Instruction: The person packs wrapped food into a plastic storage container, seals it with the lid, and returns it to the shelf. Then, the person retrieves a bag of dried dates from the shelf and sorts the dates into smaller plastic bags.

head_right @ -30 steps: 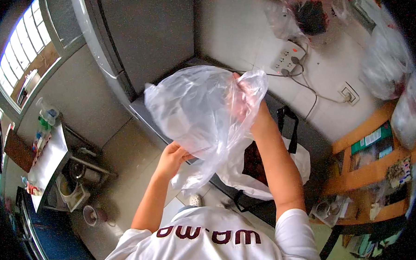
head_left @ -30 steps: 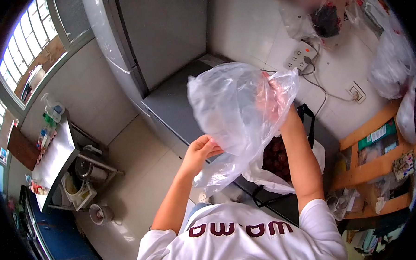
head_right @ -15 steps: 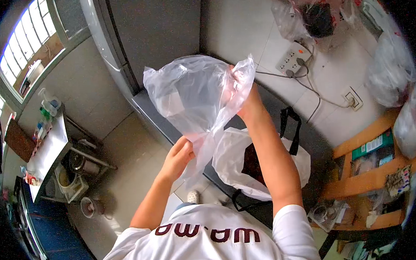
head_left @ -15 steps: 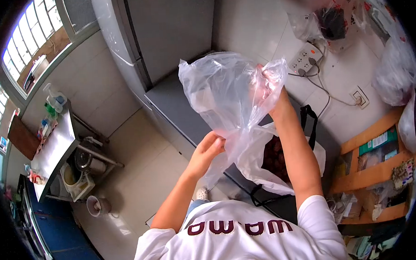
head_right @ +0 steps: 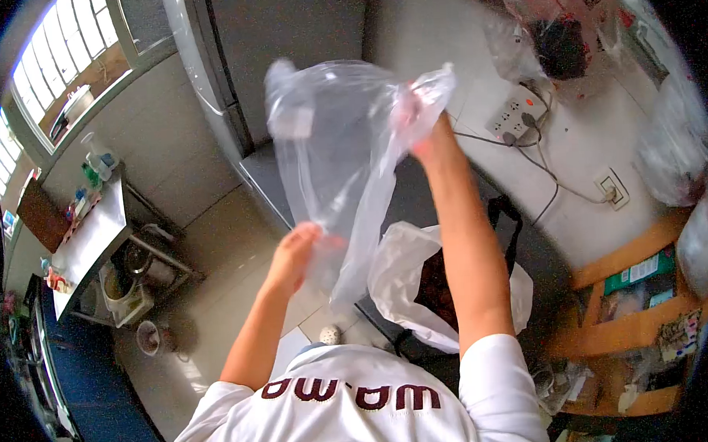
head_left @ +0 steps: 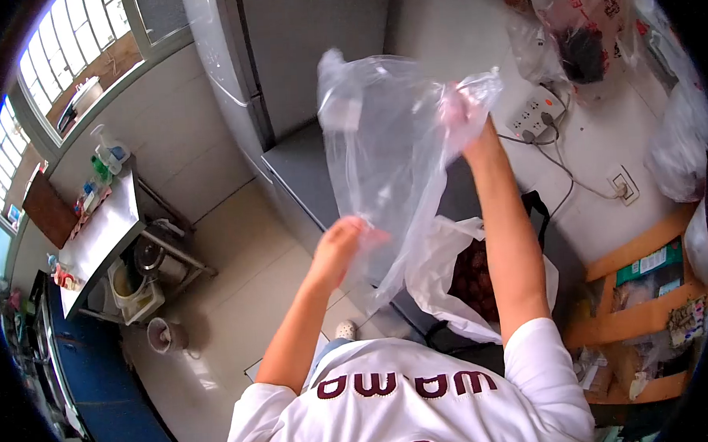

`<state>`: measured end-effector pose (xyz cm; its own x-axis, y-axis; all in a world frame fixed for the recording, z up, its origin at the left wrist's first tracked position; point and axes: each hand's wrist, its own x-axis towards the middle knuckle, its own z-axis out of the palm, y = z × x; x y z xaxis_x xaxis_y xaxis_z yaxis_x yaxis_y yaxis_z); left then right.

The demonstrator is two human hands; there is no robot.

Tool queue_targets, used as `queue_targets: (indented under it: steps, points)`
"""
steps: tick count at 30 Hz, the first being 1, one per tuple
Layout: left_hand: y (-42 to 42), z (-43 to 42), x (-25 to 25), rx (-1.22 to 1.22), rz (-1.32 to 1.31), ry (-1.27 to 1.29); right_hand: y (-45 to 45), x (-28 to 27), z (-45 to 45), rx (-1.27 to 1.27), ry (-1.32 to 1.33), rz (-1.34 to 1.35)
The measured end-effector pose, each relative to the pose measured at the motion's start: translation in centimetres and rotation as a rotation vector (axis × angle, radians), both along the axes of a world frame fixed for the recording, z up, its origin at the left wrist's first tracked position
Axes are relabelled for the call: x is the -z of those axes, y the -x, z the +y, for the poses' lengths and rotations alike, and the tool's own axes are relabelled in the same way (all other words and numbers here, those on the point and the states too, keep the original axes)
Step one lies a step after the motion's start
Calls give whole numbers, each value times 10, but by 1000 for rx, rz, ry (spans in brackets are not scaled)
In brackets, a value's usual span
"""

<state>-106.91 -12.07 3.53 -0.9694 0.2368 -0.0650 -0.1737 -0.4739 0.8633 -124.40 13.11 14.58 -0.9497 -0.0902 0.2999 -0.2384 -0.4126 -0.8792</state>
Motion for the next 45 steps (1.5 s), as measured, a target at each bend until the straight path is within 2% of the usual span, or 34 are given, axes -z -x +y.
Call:
queue_targets:
  steps: [1,3,4,5,7,9,11,13,14,15,17,18,21,23,24,26,27,29,31,32,33,35,37,39,40,41,43,44,45]
  points:
    - [3,-9,-12,-56,-174,-200,4,-4,2,36,123,-90]
    - [13,-23,-22,-170,-298,-318,-8,-10,6,171,362,-387]
    - [17,-25,-25,-178,-291,-321,-12,0,10,238,227,-396]
    - [21,-25,-28,-237,-278,-384,-16,13,11,230,223,-391]
    - [29,-24,-30,-298,-268,-449,-39,32,6,76,-46,-333]
    - [41,-21,-20,-340,-251,-511,-74,36,-10,-116,-53,-419]
    - [55,-14,-1,-341,-212,-505,-106,47,-25,-270,-293,-375]
    - [59,-4,4,-334,-177,-496,-134,24,-48,-362,-614,-286]
    - [57,1,3,-323,-175,-474,-133,35,-51,-324,-539,-130]
    - [56,5,2,-311,-173,-453,-130,41,-49,-311,-536,-136]
    - [53,8,9,-311,-214,-395,-120,51,-43,-88,-496,-333]
    - [56,5,20,-250,-255,-300,-115,62,-41,15,-369,-230]
    - [53,-8,34,-204,-310,-152,-117,55,-38,125,-448,-242]
    - [54,-6,32,-1089,417,756,-119,57,-43,165,-475,-202]
    - [50,-4,12,-1080,418,756,-119,58,-47,192,-503,-160]
    - [33,2,-55,-1001,885,1201,-121,55,-54,199,-547,-112]
    - [27,13,-71,-690,682,908,-123,54,-59,200,-591,-58]
    - [47,28,-71,-281,343,446,-125,53,-69,175,-597,-50]
    - [74,29,-69,-196,270,523,-125,42,-75,307,-840,340]
    - [88,23,-70,-144,248,420,-126,29,-71,158,-849,209]
    - [98,10,-75,-34,162,342,-113,34,-61,84,-821,194]
    - [129,-19,-70,1,85,149,-82,33,-32,90,-828,134]
    - [168,-56,-75,20,4,372,-48,23,-2,247,-915,-92]
    - [192,-71,-113,-125,75,389,-26,-22,15,275,-935,-216]
    - [180,-71,-160,-309,326,554,-21,-56,13,431,-849,-49]
    - [166,-65,-200,-510,615,427,-25,-97,8,573,-774,339]
    - [132,-65,-261,-889,1213,412,-59,-172,-12,1049,-588,903]
    - [128,-66,-260,-1134,1387,569,-56,-168,-16,1053,-582,910]
    - [123,-67,-259,-1445,1508,711,-50,-154,-17,1102,-714,1039]
